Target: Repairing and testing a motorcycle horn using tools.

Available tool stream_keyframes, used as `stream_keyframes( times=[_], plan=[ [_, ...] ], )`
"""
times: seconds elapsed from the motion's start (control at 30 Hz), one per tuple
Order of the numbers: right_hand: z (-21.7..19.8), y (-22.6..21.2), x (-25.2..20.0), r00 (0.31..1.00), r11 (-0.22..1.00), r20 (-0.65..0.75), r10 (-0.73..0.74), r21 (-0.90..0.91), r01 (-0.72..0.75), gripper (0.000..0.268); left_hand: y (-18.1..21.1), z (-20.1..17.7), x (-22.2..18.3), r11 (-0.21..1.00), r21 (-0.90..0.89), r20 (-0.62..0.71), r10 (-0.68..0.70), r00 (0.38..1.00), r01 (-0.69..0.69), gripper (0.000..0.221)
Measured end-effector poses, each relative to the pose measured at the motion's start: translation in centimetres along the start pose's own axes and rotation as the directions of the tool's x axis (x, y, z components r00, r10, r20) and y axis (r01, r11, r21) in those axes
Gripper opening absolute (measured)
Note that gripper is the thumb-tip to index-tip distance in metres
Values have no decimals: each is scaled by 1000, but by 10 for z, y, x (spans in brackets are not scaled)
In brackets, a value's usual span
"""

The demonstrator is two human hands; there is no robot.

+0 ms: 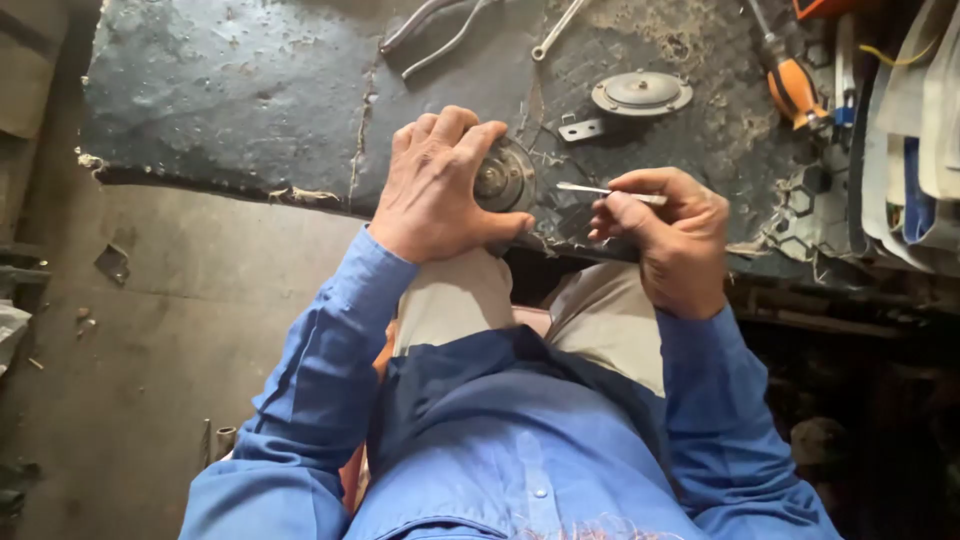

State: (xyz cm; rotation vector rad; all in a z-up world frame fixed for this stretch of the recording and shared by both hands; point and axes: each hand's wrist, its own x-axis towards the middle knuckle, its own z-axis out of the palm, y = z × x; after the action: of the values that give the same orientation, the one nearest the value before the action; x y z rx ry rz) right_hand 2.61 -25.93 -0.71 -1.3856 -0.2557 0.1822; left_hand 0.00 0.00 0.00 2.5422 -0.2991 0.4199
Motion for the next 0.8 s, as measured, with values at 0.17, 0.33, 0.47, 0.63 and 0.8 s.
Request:
stream_keyframes(
  times=[0.17,0.33,0.47,0.63,0.8],
  plan=[
    [8,11,-11,1000,993,1,25,-116,-25,10,8,0,-13,1000,26,23,0,1000,-1,87],
    [15,11,-5,999,986,-12,33,-166,-34,10,0,15,-21,999,-27,-71,41,997,-43,87],
    [18,4,2,992,968,-41,122,-216,-128,9,1,16,-24,998,-34,-95,42,995,-45,88],
    [20,0,10,979,956,-64,194,-213,-203,8,1,16,-23,998,-52,-89,40,995,-44,87],
    [13,-3,26,964,902,-10,266,-349,-253,8,-1,16,-23,997,-55,-82,51,995,-55,87]
  ],
)
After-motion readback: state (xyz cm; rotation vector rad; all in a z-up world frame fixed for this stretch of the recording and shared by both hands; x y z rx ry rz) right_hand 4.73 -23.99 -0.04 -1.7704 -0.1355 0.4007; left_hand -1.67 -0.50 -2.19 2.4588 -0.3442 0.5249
